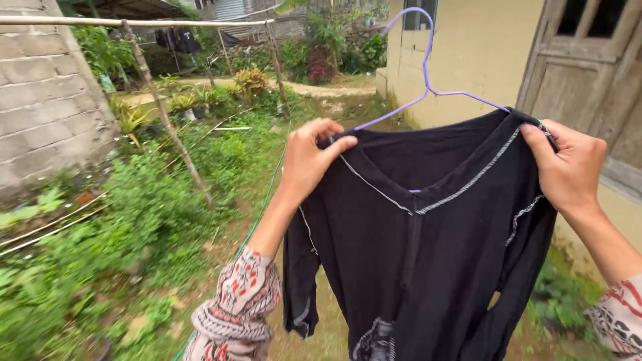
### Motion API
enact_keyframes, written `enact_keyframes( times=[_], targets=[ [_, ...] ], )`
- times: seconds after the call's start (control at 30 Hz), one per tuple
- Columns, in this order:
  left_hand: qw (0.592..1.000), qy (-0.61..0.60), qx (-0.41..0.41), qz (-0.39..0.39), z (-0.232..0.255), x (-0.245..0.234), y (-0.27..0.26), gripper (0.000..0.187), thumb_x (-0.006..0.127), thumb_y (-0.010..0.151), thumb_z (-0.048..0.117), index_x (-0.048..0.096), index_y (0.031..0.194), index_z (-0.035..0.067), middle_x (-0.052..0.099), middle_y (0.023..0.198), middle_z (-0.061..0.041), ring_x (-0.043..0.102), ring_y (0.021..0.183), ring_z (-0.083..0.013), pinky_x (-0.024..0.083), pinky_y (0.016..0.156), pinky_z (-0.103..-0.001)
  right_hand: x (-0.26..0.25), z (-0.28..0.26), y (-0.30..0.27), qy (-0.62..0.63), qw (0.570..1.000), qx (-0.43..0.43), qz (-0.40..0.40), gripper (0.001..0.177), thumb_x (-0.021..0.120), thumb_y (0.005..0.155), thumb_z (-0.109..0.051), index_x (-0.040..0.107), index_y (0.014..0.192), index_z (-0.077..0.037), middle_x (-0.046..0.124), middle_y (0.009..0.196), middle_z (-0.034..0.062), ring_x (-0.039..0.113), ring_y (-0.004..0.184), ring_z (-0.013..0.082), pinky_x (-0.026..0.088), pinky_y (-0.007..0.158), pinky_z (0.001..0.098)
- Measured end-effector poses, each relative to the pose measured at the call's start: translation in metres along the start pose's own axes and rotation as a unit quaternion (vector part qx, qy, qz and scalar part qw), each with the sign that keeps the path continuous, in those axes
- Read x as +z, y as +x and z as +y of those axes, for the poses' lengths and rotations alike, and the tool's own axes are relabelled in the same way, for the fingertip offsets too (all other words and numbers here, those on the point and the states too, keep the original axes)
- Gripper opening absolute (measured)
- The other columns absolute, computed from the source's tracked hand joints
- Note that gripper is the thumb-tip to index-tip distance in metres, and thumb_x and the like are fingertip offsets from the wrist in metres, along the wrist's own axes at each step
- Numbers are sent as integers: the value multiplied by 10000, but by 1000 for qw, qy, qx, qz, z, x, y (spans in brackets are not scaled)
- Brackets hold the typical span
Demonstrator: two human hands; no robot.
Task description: Put laundry items on hangers and hang them on a clothesline.
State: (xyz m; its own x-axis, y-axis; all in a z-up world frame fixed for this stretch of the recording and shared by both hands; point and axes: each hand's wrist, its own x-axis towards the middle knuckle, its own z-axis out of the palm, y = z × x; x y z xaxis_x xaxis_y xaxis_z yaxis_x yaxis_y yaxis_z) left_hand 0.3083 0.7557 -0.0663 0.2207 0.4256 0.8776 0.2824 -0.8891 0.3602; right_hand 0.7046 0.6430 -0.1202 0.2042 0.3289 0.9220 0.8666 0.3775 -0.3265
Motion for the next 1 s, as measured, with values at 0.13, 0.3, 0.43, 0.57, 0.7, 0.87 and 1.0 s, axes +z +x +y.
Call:
enact_keyframes(
  times=[0.13,0.3,0.43,0.57,0.7,0.87,1.0],
  targets=[
    [994,1,-95,-56,-54,3,2,354,824,836,323,736,1030,41,765,920,-53,730,868,-117,560,814,-288,13,-19,32,15,999,9,34,347,689,1114,-192,588,893,56,387,641,29,367,644,42,313,556,271],
    [937,-277,-157,-140,-165,28,-31,427,825,834,256,675,1154,15,750,1095,2,689,1007,-101,550,927,-300,38,31,61,107,993,38,26,229,651,1117,-164,664,1033,49,559,810,-44,472,738,17,384,651,222],
    [906,-245,-284,-196,-230,70,-68,336,825,835,204,732,1082,-5,774,994,-11,701,885,-94,568,829,-287,60,21,80,160,984,78,-11,209,618,1141,-159,697,1121,33,660,900,-47,558,770,10,448,704,186],
    [898,-255,-317,-170,-271,98,-65,273,817,857,185,747,1022,-21,778,929,-26,697,813,-90,571,761,-291,85,76,90,165,983,77,-18,201,616,1147,-154,694,1138,31,665,923,-40,568,787,11,460,729,184],
    [894,-279,-301,-182,-300,109,-39,227,800,871,168,748,1003,-9,771,912,-16,687,792,-73,565,743,-274,103,116,101,209,974,78,-30,216,617,1203,-155,691,1127,34,684,928,-30,594,802,24,477,769,189],
    [891,-286,-260,-236,-346,127,2,203,797,860,163,756,977,2,760,900,20,677,789,-43,564,741,-257,119,162,112,128,988,80,-15,253,616,1185,-166,692,1075,49,663,879,9,579,789,49,462,736,216],
    [886,-266,-272,-267,-366,136,28,193,814,862,153,757,913,-24,740,843,17,647,747,-52,535,687,-268,135,176,118,98,990,98,1,243,639,1178,-170,705,1117,56,680,912,11,590,815,45,470,749,212]
  ],
)
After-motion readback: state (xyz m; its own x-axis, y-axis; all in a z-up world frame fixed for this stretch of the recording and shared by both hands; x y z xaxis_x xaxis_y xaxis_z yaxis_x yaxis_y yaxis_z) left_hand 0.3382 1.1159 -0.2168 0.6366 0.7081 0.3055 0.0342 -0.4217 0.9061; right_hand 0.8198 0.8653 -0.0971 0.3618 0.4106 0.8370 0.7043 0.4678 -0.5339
